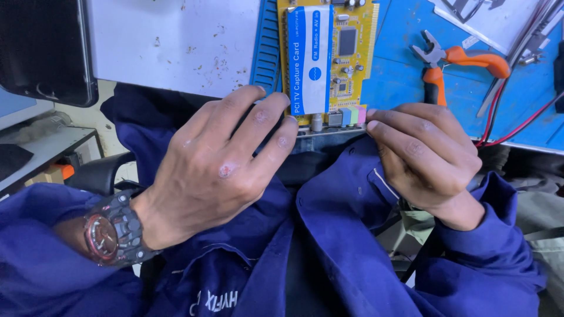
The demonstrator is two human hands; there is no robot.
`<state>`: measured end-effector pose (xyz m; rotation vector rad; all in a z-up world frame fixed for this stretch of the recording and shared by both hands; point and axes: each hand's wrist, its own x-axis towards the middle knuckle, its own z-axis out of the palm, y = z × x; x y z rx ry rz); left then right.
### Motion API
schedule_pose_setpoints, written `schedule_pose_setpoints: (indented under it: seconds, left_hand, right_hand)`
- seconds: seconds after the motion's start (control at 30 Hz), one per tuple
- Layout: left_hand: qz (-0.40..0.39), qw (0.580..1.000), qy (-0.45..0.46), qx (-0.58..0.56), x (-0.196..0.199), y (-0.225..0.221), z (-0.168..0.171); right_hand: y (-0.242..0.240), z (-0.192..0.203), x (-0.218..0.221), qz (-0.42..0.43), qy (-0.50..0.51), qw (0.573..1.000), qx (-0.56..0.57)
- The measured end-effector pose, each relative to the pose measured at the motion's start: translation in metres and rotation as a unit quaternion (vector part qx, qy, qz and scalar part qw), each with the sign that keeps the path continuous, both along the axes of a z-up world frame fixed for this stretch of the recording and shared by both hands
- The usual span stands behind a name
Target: Assembling a PCI TV capture card by attaching a metal mounting bracket to the circuit board
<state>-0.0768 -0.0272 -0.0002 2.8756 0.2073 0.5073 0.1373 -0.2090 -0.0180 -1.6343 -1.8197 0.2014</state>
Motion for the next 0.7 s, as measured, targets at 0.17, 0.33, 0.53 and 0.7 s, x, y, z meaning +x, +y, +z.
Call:
schedule_pose_setpoints:
  seconds: [0.17,0.33,0.53,0.7]
  left_hand:
    - [0.010,1.000,-0.010,-0.007,0.005,0.000,0.002]
    - [-0.009,0.999,0.021,0.024,0.016,0.005,0.002]
    - [-0.039,0.999,-0.014,0.021,0.025,0.009,-0.006]
    - [-0.038,0.999,-0.016,0.031,0.025,0.011,-0.009]
  right_hand:
    - [0.001,0.001,0.001,0.006,0.001,1.000,0.000]
    - [0.005,0.003,0.002,0.009,0.000,1.000,-0.001]
    - [0.005,0.004,0.004,0.019,-0.007,1.000,-0.014]
    - [0.003,0.002,0.004,0.013,-0.010,1.000,-0.010]
